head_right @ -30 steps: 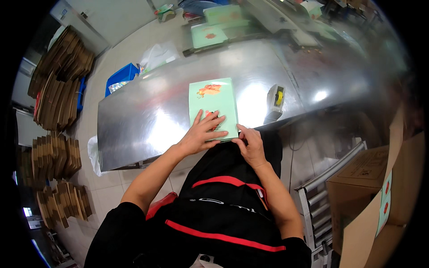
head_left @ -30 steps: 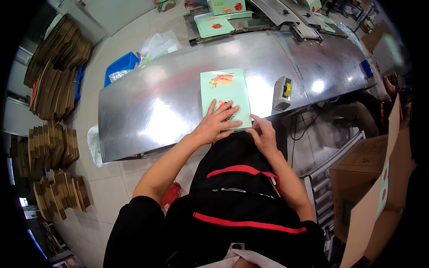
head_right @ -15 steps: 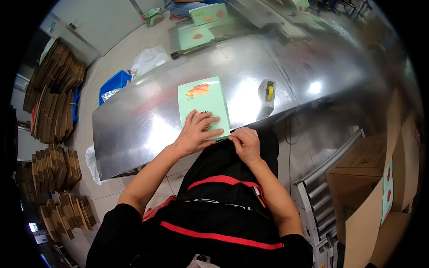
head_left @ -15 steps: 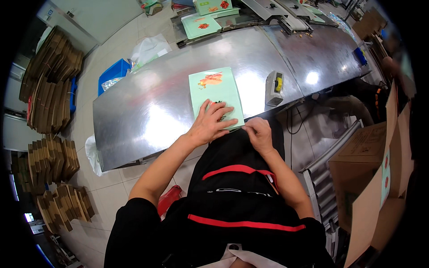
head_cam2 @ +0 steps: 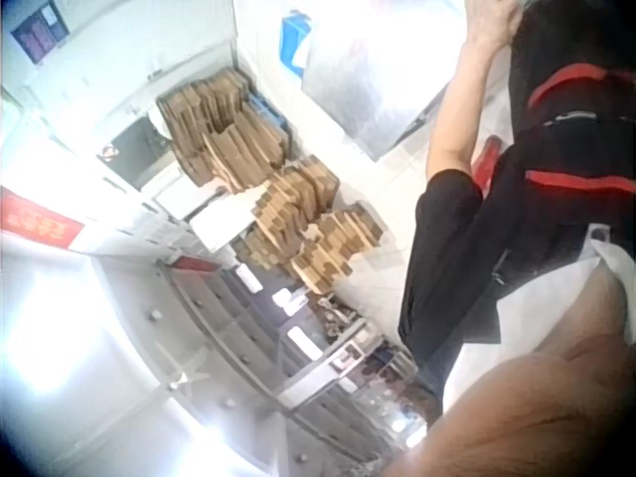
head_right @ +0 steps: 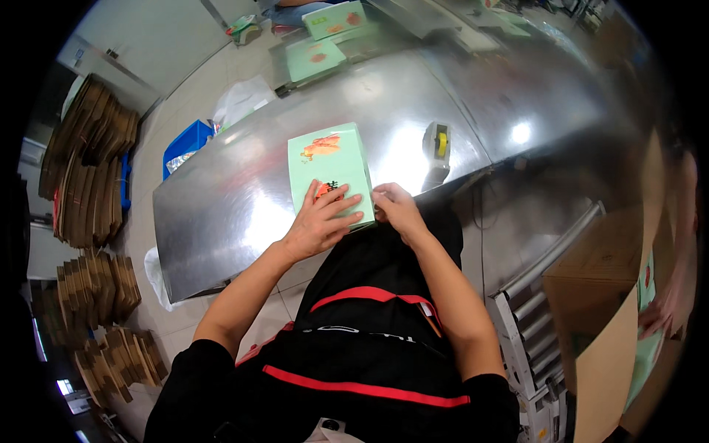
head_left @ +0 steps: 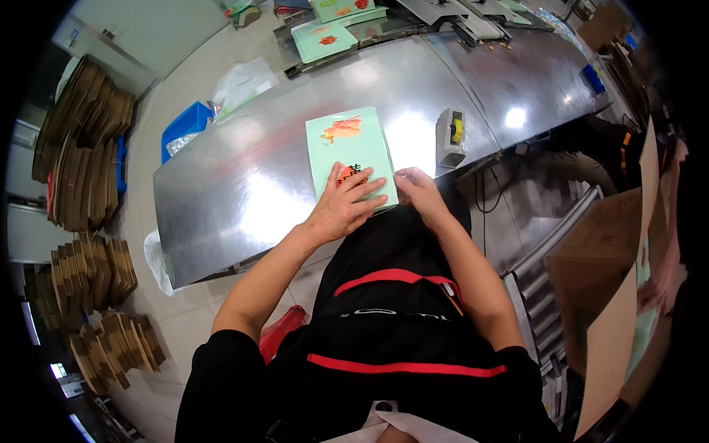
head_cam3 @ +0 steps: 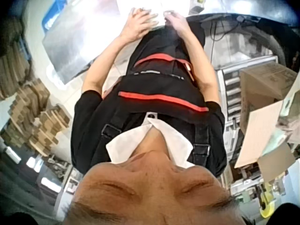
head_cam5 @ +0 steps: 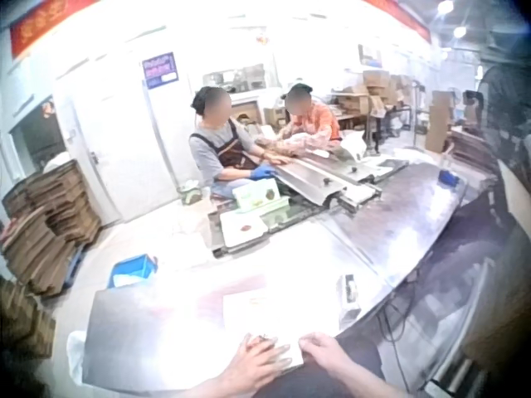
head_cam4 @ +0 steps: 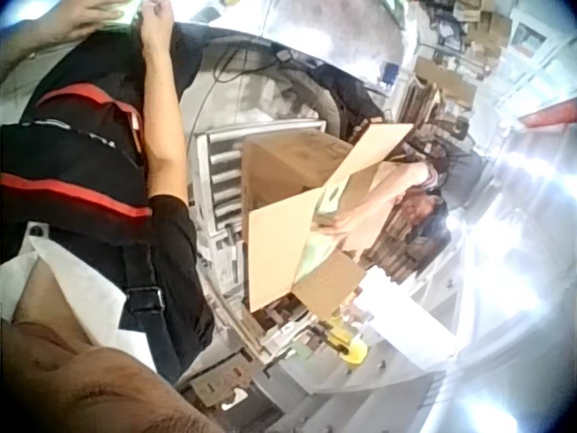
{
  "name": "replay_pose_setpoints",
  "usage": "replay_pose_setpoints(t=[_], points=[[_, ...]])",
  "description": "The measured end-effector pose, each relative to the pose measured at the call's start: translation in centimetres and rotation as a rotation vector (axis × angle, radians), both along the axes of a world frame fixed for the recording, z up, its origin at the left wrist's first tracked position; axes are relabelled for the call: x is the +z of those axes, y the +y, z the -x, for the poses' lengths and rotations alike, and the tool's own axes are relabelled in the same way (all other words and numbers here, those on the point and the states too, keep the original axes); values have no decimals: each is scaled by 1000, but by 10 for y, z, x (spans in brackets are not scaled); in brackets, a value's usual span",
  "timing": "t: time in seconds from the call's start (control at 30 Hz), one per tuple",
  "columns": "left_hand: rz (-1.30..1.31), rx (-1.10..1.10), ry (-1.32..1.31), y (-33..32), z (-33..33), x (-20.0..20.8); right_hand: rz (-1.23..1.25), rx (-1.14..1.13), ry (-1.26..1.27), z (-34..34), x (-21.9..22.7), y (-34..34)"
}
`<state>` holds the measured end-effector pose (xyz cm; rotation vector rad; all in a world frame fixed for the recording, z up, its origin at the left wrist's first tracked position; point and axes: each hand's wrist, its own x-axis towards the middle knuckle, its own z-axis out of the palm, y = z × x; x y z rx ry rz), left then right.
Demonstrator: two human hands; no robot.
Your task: The person places trays of individually wrapped snacks into light green boxes, closes the lids, and moves the sealed boxes into a larger cardboard carton. The process repeats with multiple boxes on a metal worktable.
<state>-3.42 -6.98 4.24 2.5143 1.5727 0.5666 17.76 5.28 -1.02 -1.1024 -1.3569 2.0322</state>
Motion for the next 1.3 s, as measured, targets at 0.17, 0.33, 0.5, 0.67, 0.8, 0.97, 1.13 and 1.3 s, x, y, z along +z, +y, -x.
replay_pose_setpoints(t=[0.17,0.33,0.5,0.67,0.8,0.97,1.13,1.3], points=[[-4,4,27,0,-4,3,-192,41,-94,15,4,4],[19,23,30,0,-7,0,-175,89,-89,17,-17,2],[27,-4,64,-2,-4,2,-526,94,-188,15,-41,7],[39,3,79,-9,-2,4,-619,95,-280,13,-27,2],[48,7,74,-9,-3,11,-626,80,-323,12,-11,-1],[-61,25,81,-9,-2,-3,-922,-173,-283,11,20,-24],[-147,4,17,-10,3,-13,-1584,66,-285,-8,30,-43],[-207,71,-10,-35,20,-26,-1777,57,-324,-11,33,-42]])
